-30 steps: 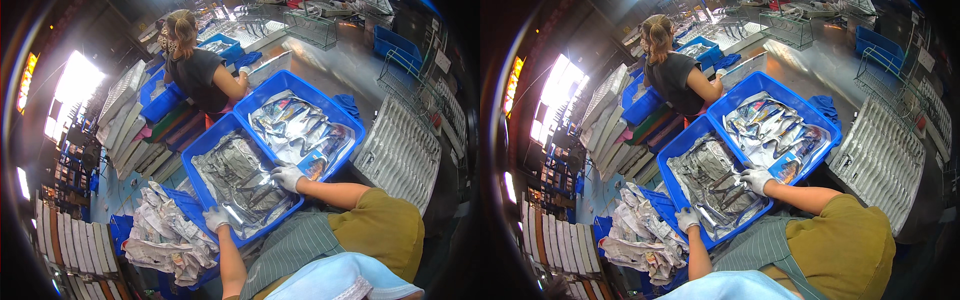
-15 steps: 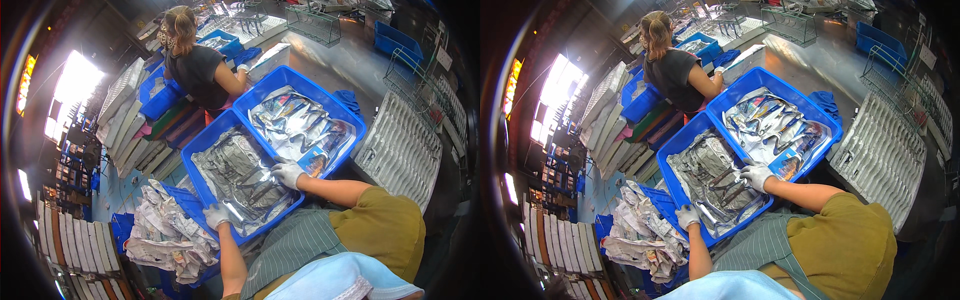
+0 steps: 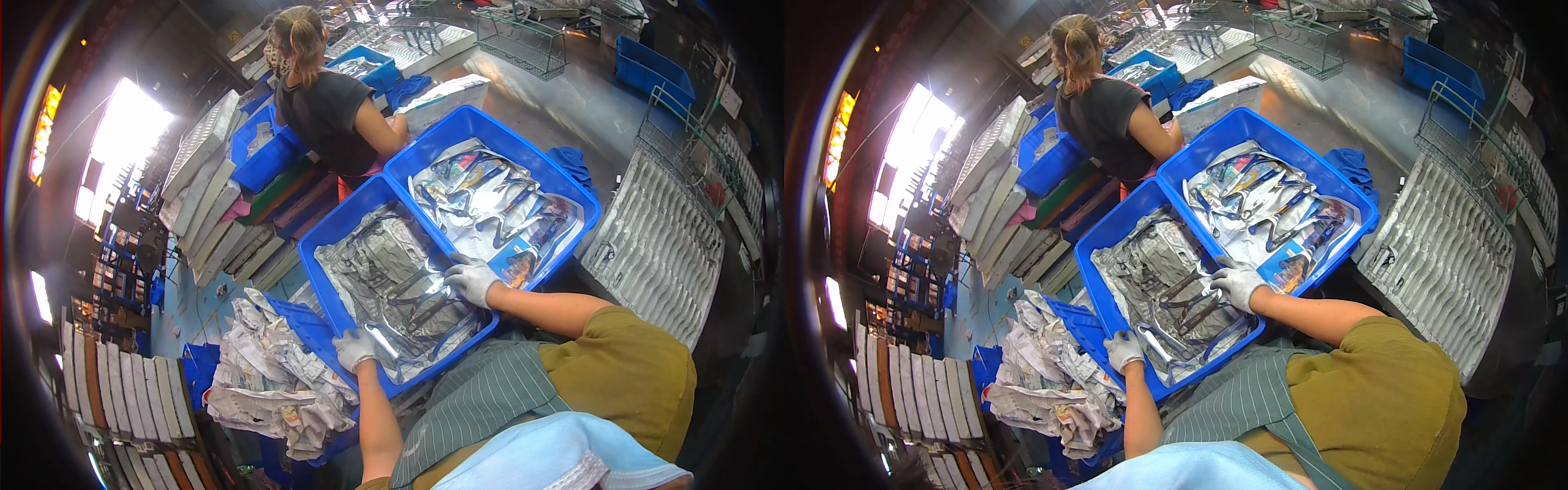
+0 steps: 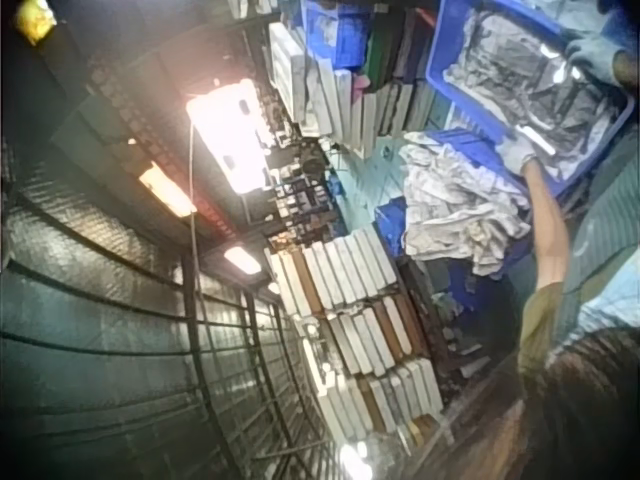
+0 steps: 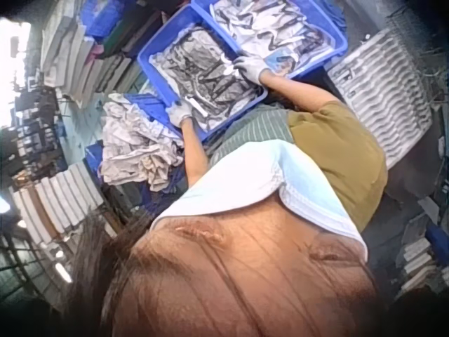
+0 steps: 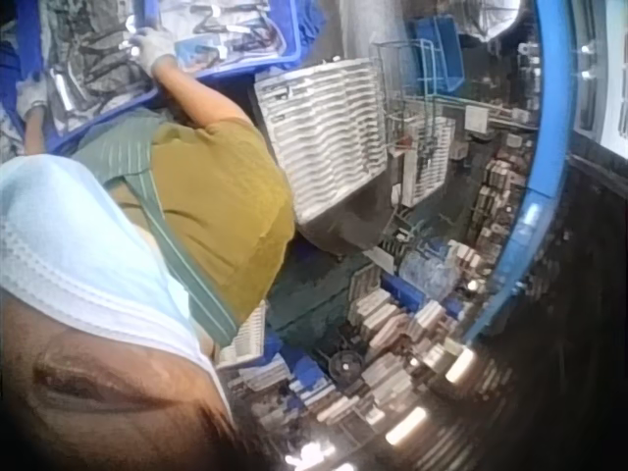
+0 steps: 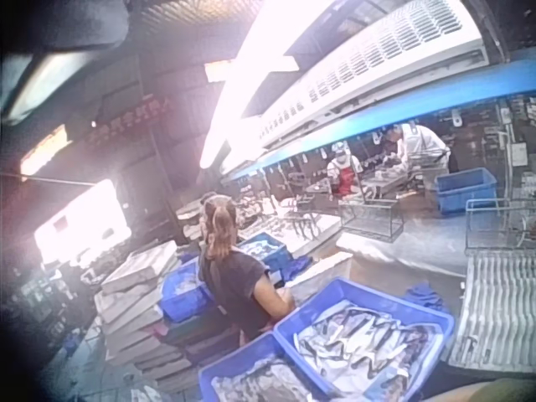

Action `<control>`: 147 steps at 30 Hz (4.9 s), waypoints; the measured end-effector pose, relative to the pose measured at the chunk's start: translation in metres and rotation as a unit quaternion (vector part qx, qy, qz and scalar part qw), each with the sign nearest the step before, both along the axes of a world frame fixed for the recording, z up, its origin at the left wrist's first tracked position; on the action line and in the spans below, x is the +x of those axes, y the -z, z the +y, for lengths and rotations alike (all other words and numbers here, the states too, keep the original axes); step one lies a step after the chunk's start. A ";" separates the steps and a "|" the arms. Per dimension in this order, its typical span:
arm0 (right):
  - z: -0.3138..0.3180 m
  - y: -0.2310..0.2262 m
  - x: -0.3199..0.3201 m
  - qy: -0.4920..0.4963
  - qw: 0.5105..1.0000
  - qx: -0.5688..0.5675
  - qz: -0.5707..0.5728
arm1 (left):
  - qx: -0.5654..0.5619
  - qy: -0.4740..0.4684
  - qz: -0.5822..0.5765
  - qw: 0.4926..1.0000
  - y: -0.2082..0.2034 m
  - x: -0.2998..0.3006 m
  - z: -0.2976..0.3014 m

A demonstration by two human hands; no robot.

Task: The person sorts metal parts and newspaper by hand, arranging them into blue crates on a work table.

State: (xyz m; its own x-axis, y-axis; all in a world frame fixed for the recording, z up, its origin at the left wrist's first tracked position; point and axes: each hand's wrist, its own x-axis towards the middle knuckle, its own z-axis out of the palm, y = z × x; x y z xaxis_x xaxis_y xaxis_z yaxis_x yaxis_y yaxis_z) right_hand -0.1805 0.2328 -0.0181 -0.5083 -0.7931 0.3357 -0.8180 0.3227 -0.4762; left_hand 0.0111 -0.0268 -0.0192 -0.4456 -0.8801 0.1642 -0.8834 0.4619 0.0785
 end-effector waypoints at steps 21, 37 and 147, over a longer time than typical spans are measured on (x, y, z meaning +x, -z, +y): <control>-0.001 -0.001 0.001 0.021 0.999 -0.020 -0.020 | -0.020 0.006 0.004 1.000 0.001 0.002 0.000; -0.004 -0.006 0.000 0.011 0.999 -0.030 -0.011 | -0.034 0.014 0.050 0.998 -0.002 0.001 0.002; -0.128 -0.093 0.094 -0.398 0.917 0.003 -0.018 | 0.080 0.020 -0.151 0.985 -0.042 0.158 -0.099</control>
